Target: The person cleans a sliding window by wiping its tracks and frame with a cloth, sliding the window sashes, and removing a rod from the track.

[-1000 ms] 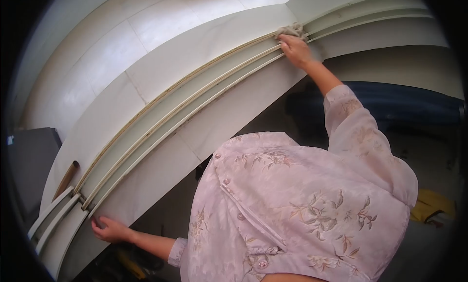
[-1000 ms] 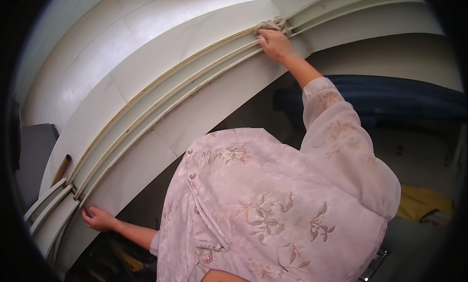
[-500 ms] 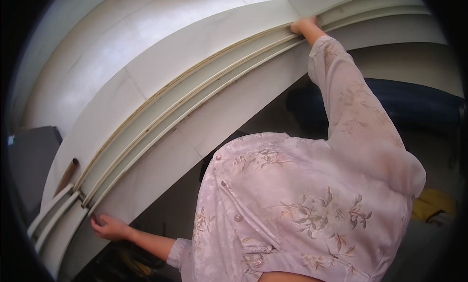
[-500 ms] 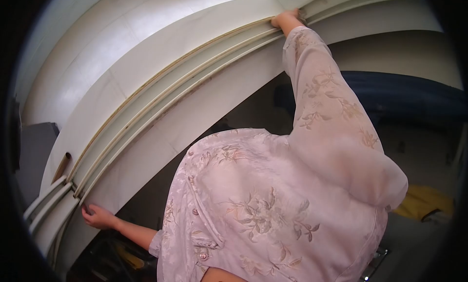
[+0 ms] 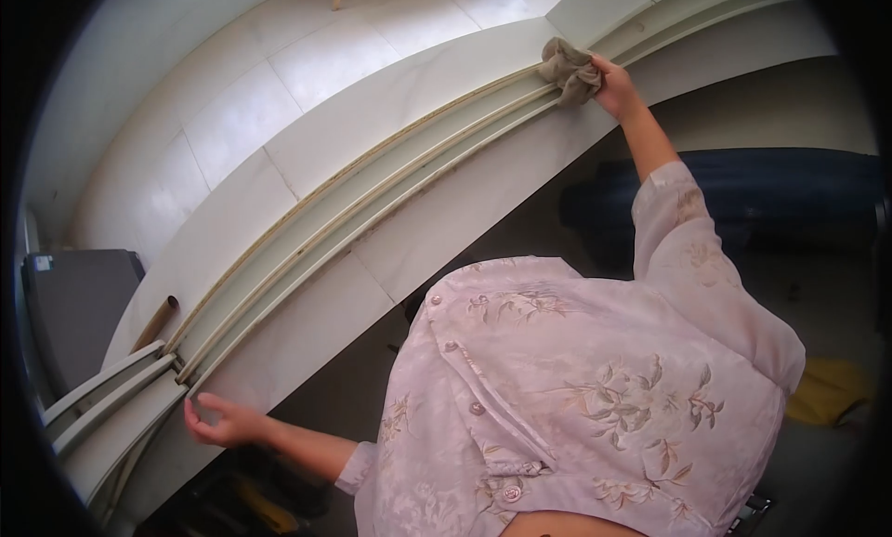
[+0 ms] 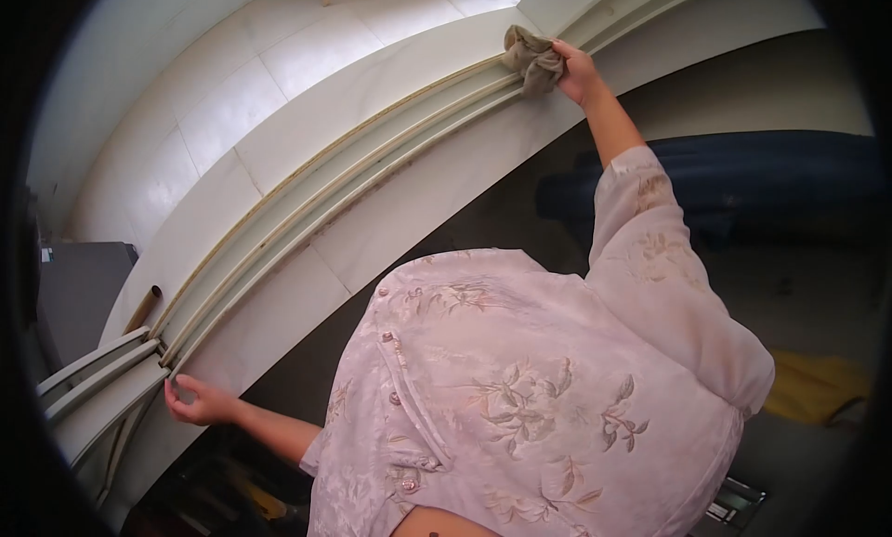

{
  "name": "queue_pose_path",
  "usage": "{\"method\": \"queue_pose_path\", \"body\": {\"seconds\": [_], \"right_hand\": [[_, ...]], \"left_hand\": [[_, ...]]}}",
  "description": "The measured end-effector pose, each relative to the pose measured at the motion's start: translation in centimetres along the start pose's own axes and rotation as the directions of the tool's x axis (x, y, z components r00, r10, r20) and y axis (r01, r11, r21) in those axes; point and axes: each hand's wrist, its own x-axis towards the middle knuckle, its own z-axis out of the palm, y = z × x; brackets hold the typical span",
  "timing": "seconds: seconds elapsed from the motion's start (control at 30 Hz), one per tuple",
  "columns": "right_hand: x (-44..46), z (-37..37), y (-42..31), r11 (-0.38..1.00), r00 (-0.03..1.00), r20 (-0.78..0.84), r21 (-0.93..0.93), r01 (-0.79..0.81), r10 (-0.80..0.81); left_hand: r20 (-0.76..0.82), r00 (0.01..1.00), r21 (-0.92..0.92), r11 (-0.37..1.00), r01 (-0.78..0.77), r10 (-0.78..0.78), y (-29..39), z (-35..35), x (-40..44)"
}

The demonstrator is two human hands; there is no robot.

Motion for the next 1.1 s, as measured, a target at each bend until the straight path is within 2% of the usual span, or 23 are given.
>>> {"method": "queue_pose_path", "body": {"seconds": [0.03, 0.07, 0.1, 0.13, 0.17, 0.2, 0.27, 0.3, 0.33, 0.4, 0.43, 0.5, 0.53, 0.6, 0.63, 0.7, 0.73, 0.8, 0.87, 0.97, 1.03, 1.07, 1.1], "right_hand": [[-0.5, -0.1, 0.2, 0.978, 0.999, 0.039, 0.209, -0.019, 0.011], [-0.9, -0.4, 0.5, 0.913, 0.997, 0.078, 0.405, -0.048, 0.017], [-1.2, -0.8, 1.0, 0.909, 0.997, 0.073, 0.415, -0.042, 0.013], [-1.3, -1.3, 1.6, 0.825, 0.955, 0.292, 0.553, -0.119, -0.058], [-1.4, -1.6, 2.1, 0.724, 0.86, 0.483, 0.652, -0.227, -0.166], [-1.9, -1.2, 2.4, 0.715, 0.86, 0.483, 0.659, -0.232, -0.166], [-2.3, 0.3, 2.7, 0.614, 0.796, 0.553, 0.725, -0.313, -0.247], [-2.0, 0.4, 2.9, 0.616, 0.809, 0.537, 0.727, -0.303, -0.237], [-2.2, 0.8, 2.7, 0.608, 0.806, 0.542, 0.73, -0.311, -0.238], [-3.0, 2.0, 2.1, 0.562, 0.821, 0.523, 0.76, -0.327, -0.229], [-3.0, 2.0, 2.4, 0.557, 0.821, 0.523, 0.762, -0.33, -0.23], [-2.4, 1.3, 3.2, 0.475, 0.778, 0.562, 0.786, -0.396, -0.282], [-2.2, 0.9, 3.7, 0.473, 0.776, 0.561, 0.788, -0.395, -0.286], [-2.5, 0.0, 4.6, 0.46, 0.856, 0.458, 0.83, -0.315, -0.24], [-3.1, -0.1, 4.4, 0.464, 0.928, 0.353, 0.847, -0.26, -0.124], [-3.2, -1.4, 5.9, 0.458, 0.954, 0.296, 0.856, -0.242, -0.048], [-3.0, -1.9, 7.1, 0.455, 0.968, 0.246, 0.858, -0.239, 0.044], [-1.9, -3.2, 9.3, 0.326, 0.935, 0.353, 0.888, -0.323, -0.037], [-1.6, -3.3, 10.0, 0.369, 0.95, 0.311, 0.884, -0.286, -0.01], [-1.1, -3.7, 11.0, 0.333, 0.946, 0.323, 0.888, -0.316, 0.036], [-1.2, -2.9, 10.1, 0.343, 0.948, 0.318, 0.888, -0.306, 0.025], [-2.1, -1.9, 9.0, 0.513, 0.986, 0.164, 0.843, -0.159, 0.034], [-2.9, -1.0, 7.9, 0.668, 1.0, 0.005, 0.744, -0.011, 0.011]], "left_hand": [[0.041, 0.996, -0.333, 0.938, 0.093, -0.084, 4.0, 0.1, 0.0], [0.116, 0.983, -0.62, 0.763, 0.185, -0.144, 8.2, 0.2, -0.2], [0.259, 0.963, -0.721, 0.65, 0.241, -0.07, 12.0, 0.5, -0.7], [0.46, 0.887, -0.819, 0.365, 0.442, -0.041, 16.7, 0.7, -1.4], [0.635, 0.771, -0.764, 0.184, 0.618, 0.045, 20.9, 1.1, -2.2], [0.75, 0.617, -0.646, 0.062, 0.761, 0.24, 24.6, 1.2, -2.8], [0.708, 0.386, -0.524, 0.073, 0.849, 0.592, 32.0, 1.7, -4.0], [0.681, 0.286, -0.459, 0.088, 0.884, 0.674, 35.4, 1.9, -5.0], [0.674, 0.216, -0.409, 0.113, 0.906, 0.707, 38.4, 2.0, -6.1], [0.715, 0.082, -0.389, 0.298, 0.872, 0.694, 43.1, 2.5, -8.3], [0.717, 0.079, -0.39, 0.303, 0.87, 0.693, 44.4, 2.9, -9.2], [0.658, -0.035, -0.208, 0.226, 0.952, 0.752, 46.4, 3.8, -10.7], [0.657, -0.033, -0.212, 0.227, 0.95, 0.753, 47.0, 4.5, -11.6], [0.586, 0.349, -0.662, 0.185, 0.726, 0.731, 48.1, 5.1, -12.6], [0.585, 0.344, -0.664, 0.189, 0.724, 0.735, 48.4, 5.2, -12.6], [0.405, 0.506, -0.888, 0.195, 0.416, 0.762, 48.9, 4.8, -11.8], [0.41, 0.497, -0.886, 0.205, 0.416, 0.764, 49.3, 5.2, -11.8], [0.579, 0.365, -0.728, 0.26, 0.634, 0.73, 50.5, 6.1, -11.8], [0.605, 0.4, -0.678, 0.181, 0.713, 0.689, 51.4, 6.5, -11.6], [0.665, 0.3, -0.507, 0.118, 0.854, 0.684, 51.8, 6.8, -11.6], [0.812, -0.037, -0.116, 0.224, 0.968, 0.582, 52.0, 6.9, -11.2], [0.812, -0.03, -0.128, 0.228, 0.965, 0.583, 52.4, 6.7, -11.0], [0.813, -0.201, 0.11, 0.194, 0.975, 0.547, 53.0, 6.1, -10.6]]}}
